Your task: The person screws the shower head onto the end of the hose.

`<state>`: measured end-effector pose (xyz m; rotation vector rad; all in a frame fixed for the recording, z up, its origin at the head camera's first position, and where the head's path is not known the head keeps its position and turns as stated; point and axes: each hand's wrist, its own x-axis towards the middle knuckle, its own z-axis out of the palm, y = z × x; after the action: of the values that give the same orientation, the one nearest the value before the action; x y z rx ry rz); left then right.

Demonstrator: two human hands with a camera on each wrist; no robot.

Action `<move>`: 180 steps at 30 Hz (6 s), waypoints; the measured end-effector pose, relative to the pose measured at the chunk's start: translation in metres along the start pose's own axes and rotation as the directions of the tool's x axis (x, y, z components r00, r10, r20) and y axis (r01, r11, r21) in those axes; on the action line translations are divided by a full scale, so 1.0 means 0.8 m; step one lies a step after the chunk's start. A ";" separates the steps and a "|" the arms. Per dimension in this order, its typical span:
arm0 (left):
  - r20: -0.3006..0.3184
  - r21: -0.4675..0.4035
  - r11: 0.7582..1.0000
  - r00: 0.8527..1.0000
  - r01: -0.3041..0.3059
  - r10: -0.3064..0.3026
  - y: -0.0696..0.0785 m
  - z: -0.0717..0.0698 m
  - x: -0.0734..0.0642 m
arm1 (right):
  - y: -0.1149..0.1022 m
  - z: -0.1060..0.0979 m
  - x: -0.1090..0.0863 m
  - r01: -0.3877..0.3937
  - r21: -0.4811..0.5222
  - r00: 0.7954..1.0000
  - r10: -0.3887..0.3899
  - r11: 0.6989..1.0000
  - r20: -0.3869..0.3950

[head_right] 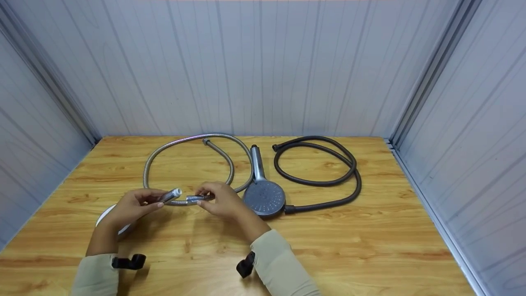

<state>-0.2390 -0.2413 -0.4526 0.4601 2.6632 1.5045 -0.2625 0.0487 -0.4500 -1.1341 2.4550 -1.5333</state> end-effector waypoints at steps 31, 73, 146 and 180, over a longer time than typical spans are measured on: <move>0.018 -0.102 0.994 0.999 -0.045 0.047 0.018 0.012 0.000 | -0.007 -0.008 0.020 0.104 -0.263 0.993 -0.114 0.959 -0.024; 0.076 -0.126 0.992 0.997 -0.016 0.026 0.015 0.033 0.008 | -0.017 -0.019 0.013 0.169 -0.443 0.985 -0.160 0.880 0.059; 0.129 -0.062 0.998 0.991 -0.026 0.033 0.052 0.032 -0.001 | -0.022 -0.023 0.012 0.207 -0.518 0.977 -0.143 0.830 0.161; 0.127 -0.088 0.996 0.991 -0.024 0.035 0.016 0.038 0.010 | -0.023 -0.028 0.011 0.224 -0.537 0.971 -0.138 0.813 0.195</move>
<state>-0.2384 -0.2078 -0.4567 0.5725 2.4943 1.5339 -0.2669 0.0561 -0.4209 -1.5313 2.8362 -0.7069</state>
